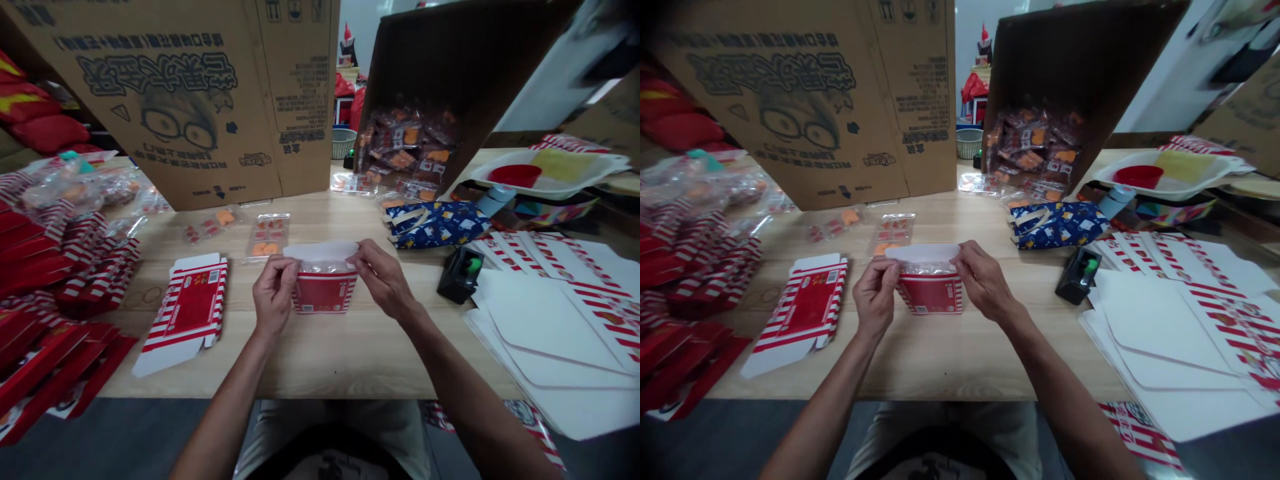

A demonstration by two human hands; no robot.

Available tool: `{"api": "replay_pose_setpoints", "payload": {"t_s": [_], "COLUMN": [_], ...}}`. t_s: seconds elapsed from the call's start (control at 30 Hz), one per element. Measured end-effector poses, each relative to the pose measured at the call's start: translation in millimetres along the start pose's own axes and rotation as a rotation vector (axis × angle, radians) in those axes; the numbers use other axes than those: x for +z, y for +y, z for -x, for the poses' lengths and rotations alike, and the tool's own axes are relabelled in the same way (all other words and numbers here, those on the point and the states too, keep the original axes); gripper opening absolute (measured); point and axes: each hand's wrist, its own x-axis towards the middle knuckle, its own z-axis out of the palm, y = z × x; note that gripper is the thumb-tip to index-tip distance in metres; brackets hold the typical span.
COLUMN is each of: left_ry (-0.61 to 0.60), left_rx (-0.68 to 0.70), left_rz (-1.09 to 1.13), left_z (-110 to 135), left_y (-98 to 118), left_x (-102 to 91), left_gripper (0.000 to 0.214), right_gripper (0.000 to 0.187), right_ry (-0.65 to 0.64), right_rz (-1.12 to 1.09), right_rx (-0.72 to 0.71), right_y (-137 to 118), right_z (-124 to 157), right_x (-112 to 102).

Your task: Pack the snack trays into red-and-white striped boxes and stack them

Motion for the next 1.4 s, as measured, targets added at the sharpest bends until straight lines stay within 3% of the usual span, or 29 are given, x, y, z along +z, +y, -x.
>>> {"api": "replay_pose_setpoints", "payload": {"t_s": [0.07,0.13,0.17,0.27,0.37,0.47,0.67,0.8,0.9,1.07,1.23,1.3,1.4], "left_ry": [-0.077,-0.181,-0.231,-0.3,-0.304,-0.227,-0.099,-0.175,-0.208,-0.043,0.15,0.164,0.087], "left_rx": [-0.088,-0.147,-0.147,-0.087,-0.05,-0.034,0.035,0.082,0.01,-0.074,-0.081,-0.083,-0.011], "left_rz": [0.132,0.164,0.138,0.11,0.201,0.207,0.148,0.171,0.192,0.123,-0.005,-0.021,0.049], "left_z": [-7.4,-12.7,-14.1,-11.8,-1.4,10.4,15.6,13.6,16.7,25.0,26.3,25.3,23.6], "left_y": [2.4,2.9,2.5,-0.5,-1.7,1.1,3.1,2.2,6.2,9.1,4.7,6.0,10.4], "left_x": [-4.3,-8.9,-11.2,-17.0,-17.5,-13.1,-4.0,-6.3,-6.2,9.2,24.3,26.5,26.6], "left_gripper": [0.03,0.035,0.029,0.022,0.028,0.023,0.011,0.047,0.042,0.037,0.023,0.022,0.015], "right_gripper": [0.015,0.041,0.046,0.035,0.046,0.055,0.058,0.056,0.056,0.032,0.015,0.011,0.011], "right_ry": [-0.059,-0.091,-0.103,-0.152,-0.28,-0.358,-0.507,-0.534,-0.62,-0.5,-0.432,-0.419,-0.394], "right_rz": [-0.16,-0.275,-0.288,-0.152,0.035,0.209,0.285,0.274,0.237,0.301,0.364,0.375,0.413], "right_rx": [0.088,0.129,0.112,-0.075,-0.307,-0.424,-0.413,-0.406,-0.36,-0.113,-0.038,-0.03,-0.092], "right_y": [-2.3,-2.0,-1.2,2.3,5.0,4.8,2.2,-6.2,-21.9,-43.3,-47.6,-47.7,-47.8], "right_z": [-6.3,-9.7,-10.1,-5.9,3.9,11.7,10.1,7.4,7.6,7.9,1.8,-0.5,-0.7], "right_x": [-4.2,-4.2,-3.8,-4.7,-10.0,-16.8,-25.8,-34.5,-40.9,-35.0,-28.2,-28.4,-29.2]}}
